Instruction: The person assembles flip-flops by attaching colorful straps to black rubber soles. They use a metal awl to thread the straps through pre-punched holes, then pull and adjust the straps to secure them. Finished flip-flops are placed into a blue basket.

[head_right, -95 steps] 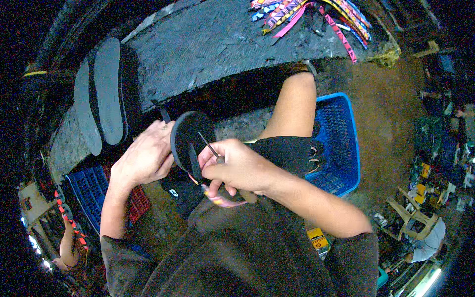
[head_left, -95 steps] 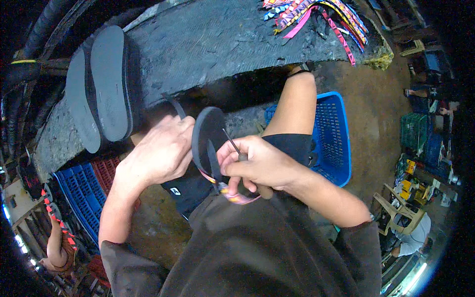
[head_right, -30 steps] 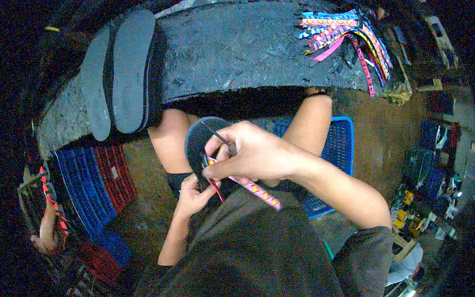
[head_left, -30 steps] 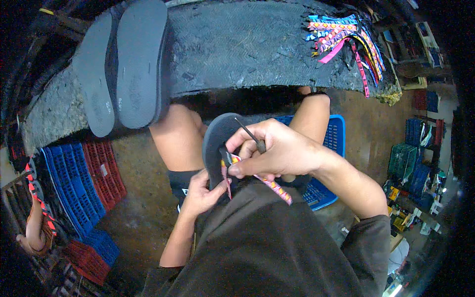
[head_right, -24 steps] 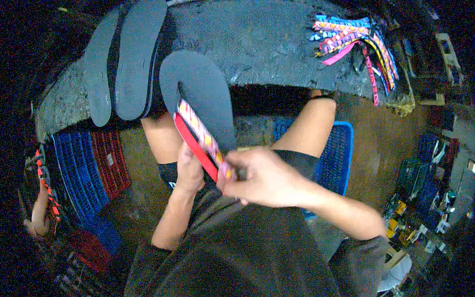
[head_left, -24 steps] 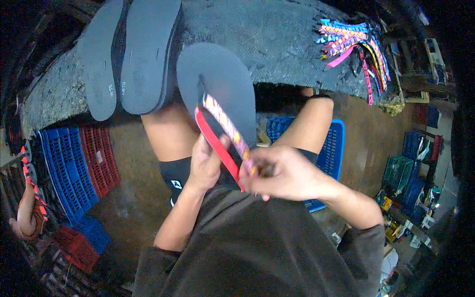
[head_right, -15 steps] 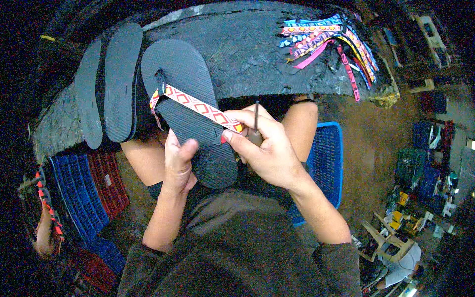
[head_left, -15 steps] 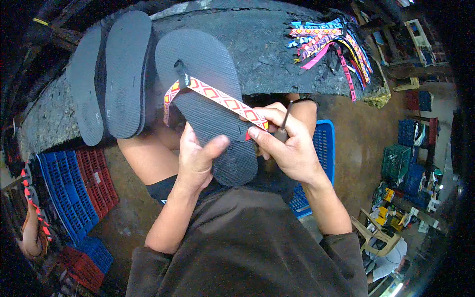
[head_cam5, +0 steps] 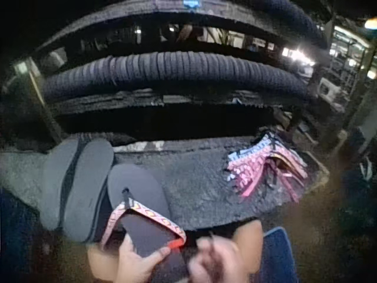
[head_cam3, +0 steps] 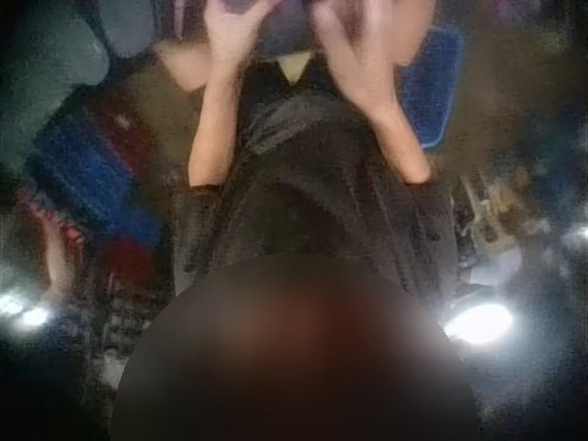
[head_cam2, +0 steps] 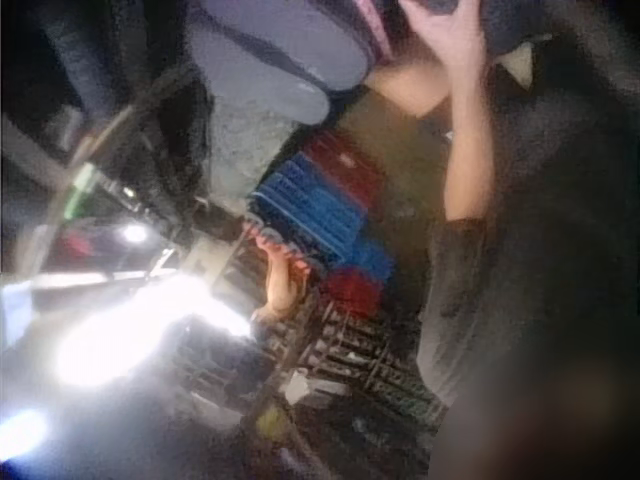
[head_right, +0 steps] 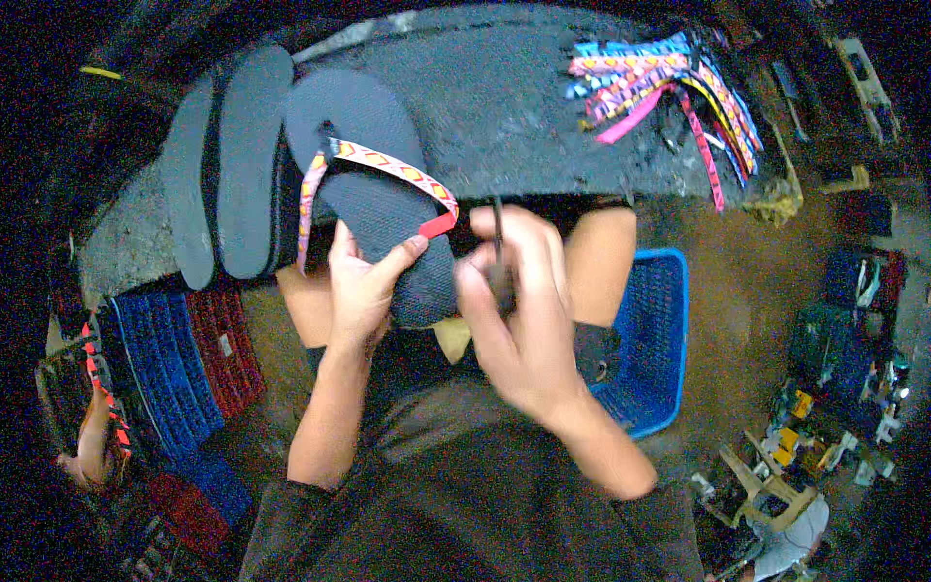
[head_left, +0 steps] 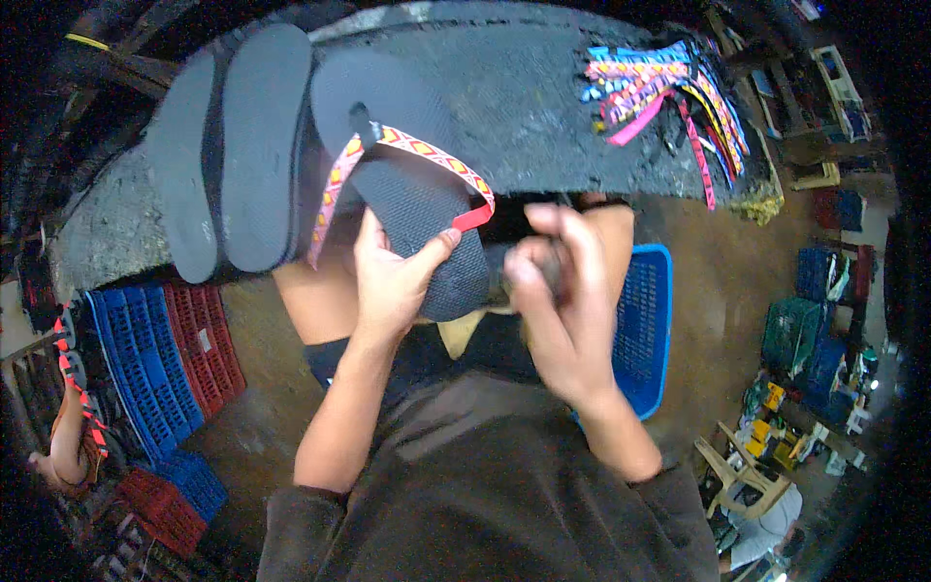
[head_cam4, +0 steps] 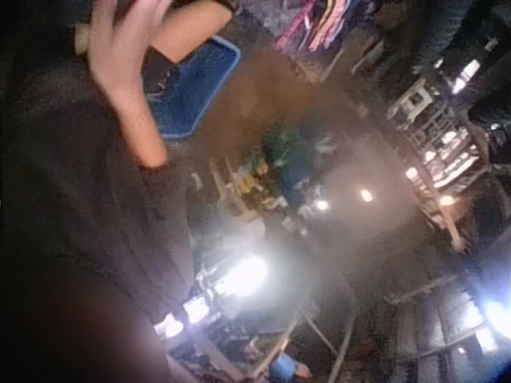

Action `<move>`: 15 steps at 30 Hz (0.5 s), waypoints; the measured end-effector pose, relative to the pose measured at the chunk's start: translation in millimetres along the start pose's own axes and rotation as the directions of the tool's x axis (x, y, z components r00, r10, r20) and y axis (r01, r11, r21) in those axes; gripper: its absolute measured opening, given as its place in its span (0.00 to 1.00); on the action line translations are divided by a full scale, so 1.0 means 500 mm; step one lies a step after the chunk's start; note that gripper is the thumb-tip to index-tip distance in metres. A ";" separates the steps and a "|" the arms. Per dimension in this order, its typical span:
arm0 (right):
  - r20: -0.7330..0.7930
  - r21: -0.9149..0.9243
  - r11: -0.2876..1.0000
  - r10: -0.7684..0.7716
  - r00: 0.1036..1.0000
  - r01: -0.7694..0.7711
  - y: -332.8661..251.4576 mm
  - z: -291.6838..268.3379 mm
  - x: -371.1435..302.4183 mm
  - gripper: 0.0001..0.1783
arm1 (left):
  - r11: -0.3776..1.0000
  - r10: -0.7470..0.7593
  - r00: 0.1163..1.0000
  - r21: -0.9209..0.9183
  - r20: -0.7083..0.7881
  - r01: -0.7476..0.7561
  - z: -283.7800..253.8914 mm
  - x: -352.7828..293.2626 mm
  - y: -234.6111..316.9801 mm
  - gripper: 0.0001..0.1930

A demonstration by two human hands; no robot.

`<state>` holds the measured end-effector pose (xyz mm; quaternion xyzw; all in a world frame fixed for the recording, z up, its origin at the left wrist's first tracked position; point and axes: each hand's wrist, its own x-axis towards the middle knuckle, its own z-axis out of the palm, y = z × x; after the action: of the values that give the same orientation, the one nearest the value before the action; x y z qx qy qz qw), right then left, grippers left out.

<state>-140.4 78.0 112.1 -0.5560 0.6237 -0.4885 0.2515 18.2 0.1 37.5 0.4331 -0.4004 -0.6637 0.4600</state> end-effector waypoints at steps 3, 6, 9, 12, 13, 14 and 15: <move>0.189 0.080 0.996 0.033 0.981 -0.049 0.006 -0.003 -0.041 0.27 | 0.999 -0.048 0.996 -0.009 -0.077 0.047 -0.007 0.029 -0.019 0.33; 0.257 -0.156 0.979 0.169 0.952 -0.131 0.075 0.023 -0.064 0.23 | 0.996 -0.091 0.993 -0.015 -0.075 0.090 -0.011 0.038 -0.030 0.30; 0.255 -0.183 0.980 0.124 0.959 -0.078 0.134 0.043 -0.075 0.22 | 0.999 -0.019 0.998 0.044 -0.066 0.022 -0.012 0.032 -0.035 0.29; 0.309 -0.389 0.921 0.123 0.943 0.008 0.133 0.054 -0.041 0.19 | 0.998 0.015 0.997 0.059 -0.075 -0.010 -0.014 0.030 -0.048 0.27; 0.343 -0.476 0.879 0.143 0.928 0.041 0.116 0.055 -0.022 0.19 | 0.992 0.065 0.994 0.116 -0.083 -0.055 -0.015 0.029 -0.054 0.26; 0.388 -0.575 0.815 0.206 0.898 0.062 0.093 0.055 -0.001 0.18 | 0.976 0.155 0.985 0.164 -0.073 -0.142 -0.016 0.028 -0.060 0.25; 0.425 -0.578 0.801 0.133 0.895 0.155 0.070 0.053 0.024 0.16 | 0.942 0.226 0.973 0.266 -0.048 -0.205 -0.018 0.026 -0.064 0.19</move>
<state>-136.4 54.8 73.1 -0.7069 0.6675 -0.1275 0.1961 15.9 -5.3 2.5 0.4686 -0.5103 -0.5340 0.4847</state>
